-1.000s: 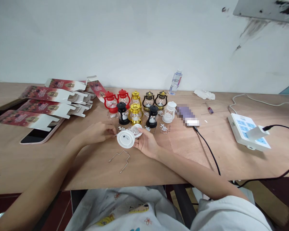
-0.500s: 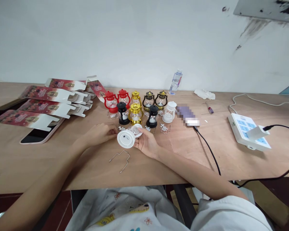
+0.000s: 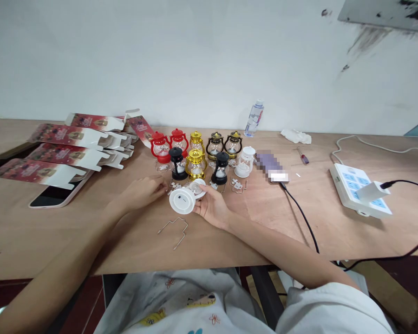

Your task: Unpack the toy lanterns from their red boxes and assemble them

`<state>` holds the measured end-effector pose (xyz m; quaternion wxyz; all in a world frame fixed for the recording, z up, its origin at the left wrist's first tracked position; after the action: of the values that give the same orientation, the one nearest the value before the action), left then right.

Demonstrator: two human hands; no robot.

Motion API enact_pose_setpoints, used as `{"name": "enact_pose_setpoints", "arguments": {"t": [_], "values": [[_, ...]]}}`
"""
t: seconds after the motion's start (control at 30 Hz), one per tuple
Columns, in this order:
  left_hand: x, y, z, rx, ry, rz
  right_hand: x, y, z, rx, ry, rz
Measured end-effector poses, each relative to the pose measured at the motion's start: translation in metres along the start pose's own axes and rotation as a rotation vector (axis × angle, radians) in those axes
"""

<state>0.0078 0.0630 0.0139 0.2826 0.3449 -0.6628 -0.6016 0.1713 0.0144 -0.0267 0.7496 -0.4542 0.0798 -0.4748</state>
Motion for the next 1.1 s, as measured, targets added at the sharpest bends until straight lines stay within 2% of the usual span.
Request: {"name": "enact_pose_setpoints", "arguments": {"t": [0.2, 0.37, 0.5, 0.57, 0.73, 0.83, 0.9, 1.03, 1.1], "values": [[0.003, 0.008, 0.001, -0.079, 0.128, 0.006, 0.001, -0.002, 0.0, -0.004, -0.001, -0.021], [0.005, 0.022, -0.013, 0.076, 0.08, -0.167, 0.0, -0.002, 0.001, -0.002, 0.004, 0.004], [0.009, 0.029, -0.038, 0.281, -0.122, -0.353, 0.0, -0.001, 0.0, -0.025, 0.0, -0.004], [0.012, 0.032, -0.051, 0.282, -0.258, -0.45, -0.001, -0.001, 0.0, -0.037, 0.001, 0.002], [0.026, 0.039, -0.07, -0.028, -0.557, -0.689, 0.0, 0.0, 0.001, -0.021, 0.009, 0.004], [0.033, 0.043, -0.075, -0.172, -0.643, -0.775, 0.0, 0.0, 0.002, -0.025, 0.017, -0.016], [0.035, 0.045, -0.076, -0.181, -0.636, -0.78, 0.001, 0.0, 0.002, -0.029, 0.018, -0.026], [0.026, 0.04, -0.071, -0.083, -0.498, -0.601, 0.001, -0.002, 0.002, -0.027, 0.022, -0.016], [0.024, 0.037, -0.07, -0.096, -0.473, -0.572, 0.001, -0.002, 0.002, -0.028, 0.023, -0.013]]}}
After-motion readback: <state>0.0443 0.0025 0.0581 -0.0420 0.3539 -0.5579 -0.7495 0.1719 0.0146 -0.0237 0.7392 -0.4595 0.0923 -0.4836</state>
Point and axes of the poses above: each hand's wrist, its own x-axis away from the middle knuckle, its own y-axis out of the back of the hand, z = x × y, the point moved 6 cm from there along -x, towards the middle knuckle, and after that the axes turned 8 degrees about -y, right-handed, at the moved point
